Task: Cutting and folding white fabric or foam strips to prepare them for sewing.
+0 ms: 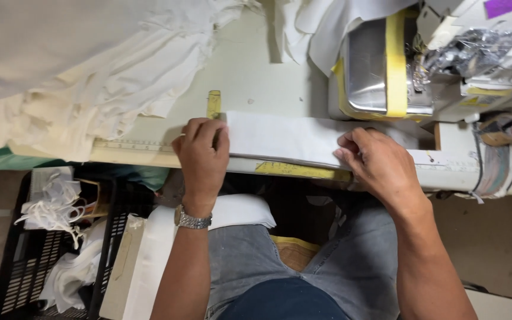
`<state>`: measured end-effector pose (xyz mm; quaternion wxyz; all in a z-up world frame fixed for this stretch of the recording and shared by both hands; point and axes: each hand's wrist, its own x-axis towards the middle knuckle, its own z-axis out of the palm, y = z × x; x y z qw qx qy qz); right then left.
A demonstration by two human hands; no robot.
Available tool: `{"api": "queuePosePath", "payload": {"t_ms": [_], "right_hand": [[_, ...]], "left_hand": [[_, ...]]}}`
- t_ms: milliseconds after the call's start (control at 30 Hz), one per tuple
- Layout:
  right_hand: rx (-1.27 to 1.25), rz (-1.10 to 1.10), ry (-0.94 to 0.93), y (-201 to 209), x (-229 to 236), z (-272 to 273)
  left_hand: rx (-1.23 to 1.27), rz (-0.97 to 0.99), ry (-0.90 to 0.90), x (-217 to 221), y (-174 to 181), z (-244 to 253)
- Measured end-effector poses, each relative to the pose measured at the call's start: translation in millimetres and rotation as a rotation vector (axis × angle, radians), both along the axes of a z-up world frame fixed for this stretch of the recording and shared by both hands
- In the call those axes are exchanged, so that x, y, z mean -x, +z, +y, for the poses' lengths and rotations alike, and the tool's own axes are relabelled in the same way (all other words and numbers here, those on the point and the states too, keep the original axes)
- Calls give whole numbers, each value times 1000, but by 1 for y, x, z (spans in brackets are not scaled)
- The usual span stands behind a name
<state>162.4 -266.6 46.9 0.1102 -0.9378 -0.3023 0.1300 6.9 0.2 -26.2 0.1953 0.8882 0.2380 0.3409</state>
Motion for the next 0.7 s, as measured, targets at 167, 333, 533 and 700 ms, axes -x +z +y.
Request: {"api": "queuePosePath", "payload": {"t_ms": [167, 333, 533, 700], "right_hand": [[-7, -46, -24, -16, -2, -3], [-58, -76, -20, -20, -1, -5], [-94, -124, -4, -23, 4, -7], [-110, -125, -5, -20, 6, -6]], "left_hand": [[12, 29, -2, -1, -2, 2], [60, 53, 1, -5, -7, 3], [87, 101, 4, -2, 3, -1], [105, 101, 15, 0, 13, -4]]}}
